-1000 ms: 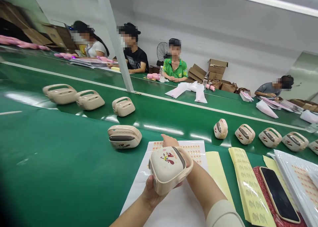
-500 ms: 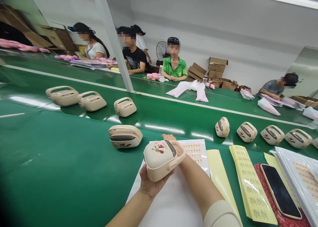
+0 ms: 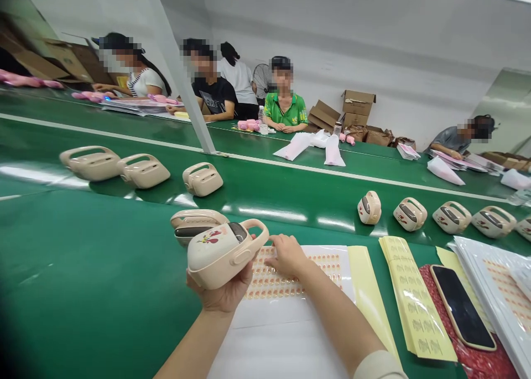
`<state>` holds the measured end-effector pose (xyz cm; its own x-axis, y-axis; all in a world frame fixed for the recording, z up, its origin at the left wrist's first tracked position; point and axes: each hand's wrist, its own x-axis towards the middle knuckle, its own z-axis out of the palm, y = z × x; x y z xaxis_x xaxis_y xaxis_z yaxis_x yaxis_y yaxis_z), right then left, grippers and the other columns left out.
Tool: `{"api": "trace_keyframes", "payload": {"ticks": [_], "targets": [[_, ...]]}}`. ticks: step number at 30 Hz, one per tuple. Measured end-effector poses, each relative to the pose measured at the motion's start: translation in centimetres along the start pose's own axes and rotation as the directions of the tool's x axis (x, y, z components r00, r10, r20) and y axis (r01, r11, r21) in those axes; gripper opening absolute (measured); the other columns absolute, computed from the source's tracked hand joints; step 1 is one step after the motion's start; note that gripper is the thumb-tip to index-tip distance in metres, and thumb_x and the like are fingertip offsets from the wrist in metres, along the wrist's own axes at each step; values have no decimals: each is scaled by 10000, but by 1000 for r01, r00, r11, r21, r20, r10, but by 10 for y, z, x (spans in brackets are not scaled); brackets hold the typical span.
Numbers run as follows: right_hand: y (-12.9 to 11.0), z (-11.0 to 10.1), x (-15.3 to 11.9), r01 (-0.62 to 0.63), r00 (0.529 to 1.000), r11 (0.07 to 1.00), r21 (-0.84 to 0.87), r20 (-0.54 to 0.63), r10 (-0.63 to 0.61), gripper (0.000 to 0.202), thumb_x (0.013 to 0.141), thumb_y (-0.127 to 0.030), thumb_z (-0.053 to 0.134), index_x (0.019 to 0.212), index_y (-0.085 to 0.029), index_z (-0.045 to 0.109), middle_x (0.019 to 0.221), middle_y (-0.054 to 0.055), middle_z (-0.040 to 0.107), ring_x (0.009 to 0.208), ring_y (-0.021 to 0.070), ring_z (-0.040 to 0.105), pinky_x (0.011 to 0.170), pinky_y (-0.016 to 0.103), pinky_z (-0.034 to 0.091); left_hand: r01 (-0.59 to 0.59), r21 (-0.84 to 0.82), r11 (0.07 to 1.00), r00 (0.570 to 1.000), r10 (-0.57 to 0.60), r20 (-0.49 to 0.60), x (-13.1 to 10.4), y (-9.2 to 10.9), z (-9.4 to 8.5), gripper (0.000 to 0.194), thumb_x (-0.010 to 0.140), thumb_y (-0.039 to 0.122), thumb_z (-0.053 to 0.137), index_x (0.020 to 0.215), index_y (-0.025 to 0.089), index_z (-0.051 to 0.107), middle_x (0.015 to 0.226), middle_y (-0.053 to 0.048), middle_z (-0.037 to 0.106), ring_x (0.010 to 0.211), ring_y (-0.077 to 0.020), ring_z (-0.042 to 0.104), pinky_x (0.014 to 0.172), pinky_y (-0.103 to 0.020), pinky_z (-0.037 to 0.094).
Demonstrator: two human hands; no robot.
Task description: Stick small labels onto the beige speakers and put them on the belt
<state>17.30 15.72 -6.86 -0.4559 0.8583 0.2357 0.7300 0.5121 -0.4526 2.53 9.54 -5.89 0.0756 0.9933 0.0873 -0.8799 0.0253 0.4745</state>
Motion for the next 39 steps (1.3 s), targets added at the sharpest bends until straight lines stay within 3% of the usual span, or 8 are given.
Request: {"api": "trace_keyframes", "payload": {"ticks": [5,9,17,25,29,31,34,39], "targets": [[-6,-1,-2,-29,996,1000,-1,90,29,424,704,-213,652,1100,-184,502,1000,77,624,964,239,547,818,353,359,-44,6,999,999,44,-9,2,3,6,687,556,630,622,1167,339,504,1240,3,570,1306,-266,281,787,-297,523],[-9,2,6,-99,991,995,27,91,96,339,747,-153,590,1077,-183,519,1004,80,636,937,222,569,771,320,390,-60,60,996,997,63,-40,2,2,3,623,583,652,580,1133,364,525,1242,31,561,1305,-272,280,771,-307,528],[-5,5,12,-175,983,978,112,70,168,323,767,-142,556,1086,-189,543,973,70,656,905,217,593,745,299,414,-79,94,992,993,87,-80,2,4,4,689,579,675,556,1195,381,463,1283,28,524,1318,-283,238,791,-339,522],[5,1,15,-247,969,938,244,36,246,315,849,-176,417,1150,-217,503,654,-36,608,611,131,586,600,227,418,-81,46,996,995,84,-55,1,9,12,697,550,643,608,1168,341,503,1209,2,588,1301,-273,290,719,-277,542],[2,-4,14,-248,968,932,266,41,246,345,859,-211,394,1196,-221,465,740,-11,628,639,136,584,614,248,425,-81,24,996,994,82,-75,3,8,11,690,543,619,623,1164,338,512,1172,2,613,1283,-270,325,739,-280,537],[-4,-8,11,-186,982,960,208,56,178,512,775,-307,553,1257,-218,407,934,45,631,818,186,590,722,312,435,-97,25,995,991,99,-94,4,7,11,666,553,612,619,1151,338,521,1167,4,617,1275,-267,339,738,-283,536],[-21,-12,5,-35,991,999,13,132,33,947,547,-453,733,1338,-164,299,1189,162,526,1075,310,484,896,491,352,-123,23,992,986,125,-112,6,5,12,608,571,603,610,1118,345,545,1157,20,624,1256,-267,369,701,-278,545],[-47,-6,-28,65,961,989,-135,275,-25,1241,476,-602,700,1412,-132,35,1465,205,127,1330,392,80,982,676,56,-143,-96,985,990,142,-17,6,7,11,575,606,535,622,1129,305,554,1101,-14,662,1079,-241,559,709,-287,554]]}}
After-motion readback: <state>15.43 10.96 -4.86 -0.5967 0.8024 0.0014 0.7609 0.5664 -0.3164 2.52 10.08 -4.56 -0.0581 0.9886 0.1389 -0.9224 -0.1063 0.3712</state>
